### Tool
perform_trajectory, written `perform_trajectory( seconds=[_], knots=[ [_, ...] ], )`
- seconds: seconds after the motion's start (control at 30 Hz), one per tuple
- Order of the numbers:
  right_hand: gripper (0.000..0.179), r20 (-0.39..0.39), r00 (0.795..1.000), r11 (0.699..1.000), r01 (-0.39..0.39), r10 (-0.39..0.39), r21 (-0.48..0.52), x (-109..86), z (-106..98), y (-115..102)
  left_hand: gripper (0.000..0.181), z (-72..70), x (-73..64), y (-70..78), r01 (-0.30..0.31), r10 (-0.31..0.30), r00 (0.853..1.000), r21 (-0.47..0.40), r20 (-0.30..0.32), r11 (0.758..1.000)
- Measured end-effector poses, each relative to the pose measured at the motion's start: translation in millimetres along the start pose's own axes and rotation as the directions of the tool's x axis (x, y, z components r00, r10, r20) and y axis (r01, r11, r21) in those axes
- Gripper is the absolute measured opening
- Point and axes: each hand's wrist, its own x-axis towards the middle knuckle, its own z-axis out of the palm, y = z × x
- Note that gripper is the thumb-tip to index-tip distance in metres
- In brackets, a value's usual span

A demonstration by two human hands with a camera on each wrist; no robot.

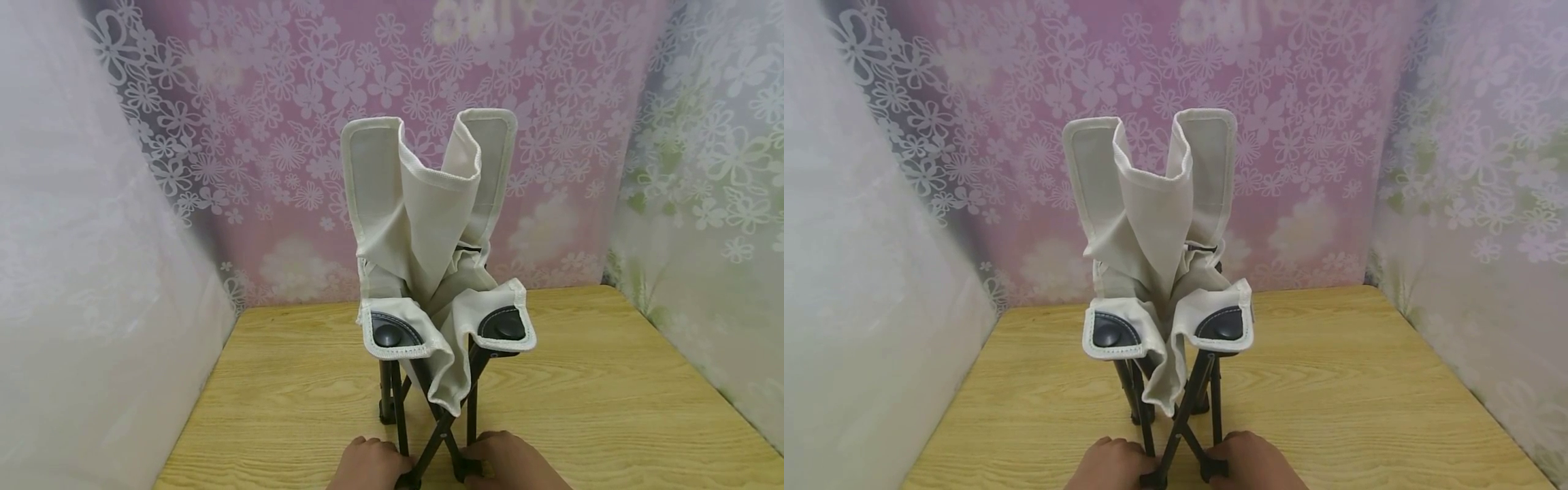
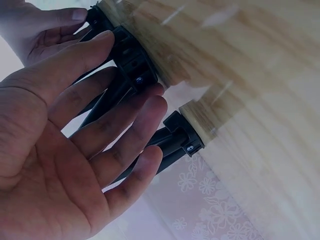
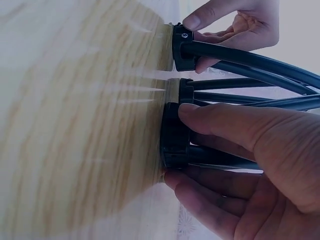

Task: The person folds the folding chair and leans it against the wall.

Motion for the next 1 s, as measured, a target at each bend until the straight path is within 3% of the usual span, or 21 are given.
perform_trajectory(
  seconds=[0.3,0.57,0.8,1.0],
  knots=[
    [0.026,-0.006,1.000,1.000,0.012,-0.012,0.014,1.7,-0.8,-0.3,0.027,-0.7,1.2,-1.3,-0.018,0.018,1.000,-0.046,0.009,0.999],
    [0.026,-0.004,1.000,0.999,0.023,-0.023,0.028,2.0,0.5,1.5,0.041,-3.2,2.4,1.3,0.018,-0.015,0.998,-0.050,0.065,0.999],
    [0.025,-0.005,0.998,0.998,0.064,-0.064,0.000,2.6,-1.1,1.2,0.031,-4.4,4.6,1.2,0.011,-0.006,0.994,-0.041,0.106,0.999],
    [0.025,0.006,0.999,0.999,0.050,-0.050,0.006,3.7,-2.0,0.1,0.038,-3.5,5.8,2.2,0.036,-0.028,0.992,-0.065,0.121,0.997]
  ],
)
